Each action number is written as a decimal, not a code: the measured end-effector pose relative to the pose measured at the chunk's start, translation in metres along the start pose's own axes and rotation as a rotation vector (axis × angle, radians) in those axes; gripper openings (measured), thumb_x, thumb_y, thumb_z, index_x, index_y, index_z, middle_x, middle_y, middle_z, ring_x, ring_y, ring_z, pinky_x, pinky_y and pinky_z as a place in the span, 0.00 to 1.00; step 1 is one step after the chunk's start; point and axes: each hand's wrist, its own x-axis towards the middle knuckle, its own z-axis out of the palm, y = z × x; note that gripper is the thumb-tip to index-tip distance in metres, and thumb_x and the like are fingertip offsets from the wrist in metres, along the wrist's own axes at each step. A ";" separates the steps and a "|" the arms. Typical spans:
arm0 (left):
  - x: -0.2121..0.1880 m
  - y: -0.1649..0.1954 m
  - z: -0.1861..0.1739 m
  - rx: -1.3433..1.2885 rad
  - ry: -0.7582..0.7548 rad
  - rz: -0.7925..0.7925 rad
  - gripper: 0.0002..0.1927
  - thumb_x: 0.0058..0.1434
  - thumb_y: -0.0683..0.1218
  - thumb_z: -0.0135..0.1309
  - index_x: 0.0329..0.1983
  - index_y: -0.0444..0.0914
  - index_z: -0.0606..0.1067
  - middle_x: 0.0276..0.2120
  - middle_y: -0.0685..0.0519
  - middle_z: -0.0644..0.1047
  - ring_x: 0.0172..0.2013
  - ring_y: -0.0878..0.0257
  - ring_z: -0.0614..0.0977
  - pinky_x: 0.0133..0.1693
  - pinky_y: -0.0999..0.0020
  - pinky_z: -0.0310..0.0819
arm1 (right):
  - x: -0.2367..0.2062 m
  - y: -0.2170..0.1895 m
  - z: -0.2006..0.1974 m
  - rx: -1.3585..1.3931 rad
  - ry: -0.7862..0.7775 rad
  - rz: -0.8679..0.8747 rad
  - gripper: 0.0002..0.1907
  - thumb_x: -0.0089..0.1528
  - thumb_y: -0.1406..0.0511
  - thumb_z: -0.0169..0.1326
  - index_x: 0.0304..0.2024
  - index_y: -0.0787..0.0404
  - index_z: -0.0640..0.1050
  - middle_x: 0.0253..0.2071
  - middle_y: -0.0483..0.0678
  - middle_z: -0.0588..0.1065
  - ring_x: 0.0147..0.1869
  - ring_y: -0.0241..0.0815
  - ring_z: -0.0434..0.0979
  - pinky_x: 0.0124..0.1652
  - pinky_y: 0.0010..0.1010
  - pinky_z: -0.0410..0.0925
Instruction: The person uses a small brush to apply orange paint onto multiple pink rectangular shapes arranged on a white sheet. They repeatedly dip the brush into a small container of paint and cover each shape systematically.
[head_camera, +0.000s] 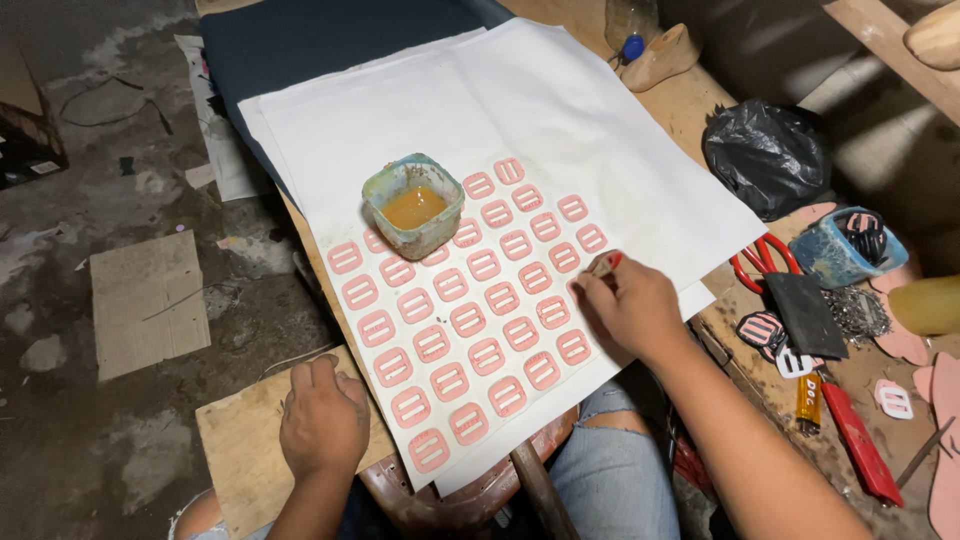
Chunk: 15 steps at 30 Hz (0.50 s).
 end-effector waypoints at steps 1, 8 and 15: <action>-0.002 -0.001 0.000 -0.002 0.008 0.008 0.16 0.64 0.50 0.46 0.53 0.41 0.74 0.49 0.46 0.74 0.46 0.44 0.79 0.49 0.50 0.73 | -0.007 -0.002 0.006 -0.009 0.020 -0.084 0.11 0.62 0.59 0.61 0.37 0.62 0.81 0.30 0.56 0.80 0.34 0.51 0.80 0.37 0.38 0.72; -0.010 -0.007 0.000 -0.019 0.028 0.024 0.16 0.64 0.50 0.45 0.51 0.41 0.74 0.50 0.45 0.74 0.47 0.44 0.79 0.49 0.49 0.73 | -0.002 0.023 -0.004 0.835 -0.069 0.371 0.13 0.63 0.62 0.59 0.39 0.68 0.82 0.32 0.51 0.83 0.32 0.41 0.80 0.35 0.35 0.72; -0.009 -0.007 0.004 -0.010 0.055 0.025 0.16 0.65 0.50 0.45 0.52 0.42 0.75 0.49 0.45 0.74 0.47 0.44 0.79 0.49 0.49 0.73 | -0.018 0.013 -0.002 0.256 -0.002 0.170 0.16 0.61 0.59 0.60 0.40 0.67 0.81 0.31 0.51 0.82 0.34 0.42 0.82 0.37 0.34 0.72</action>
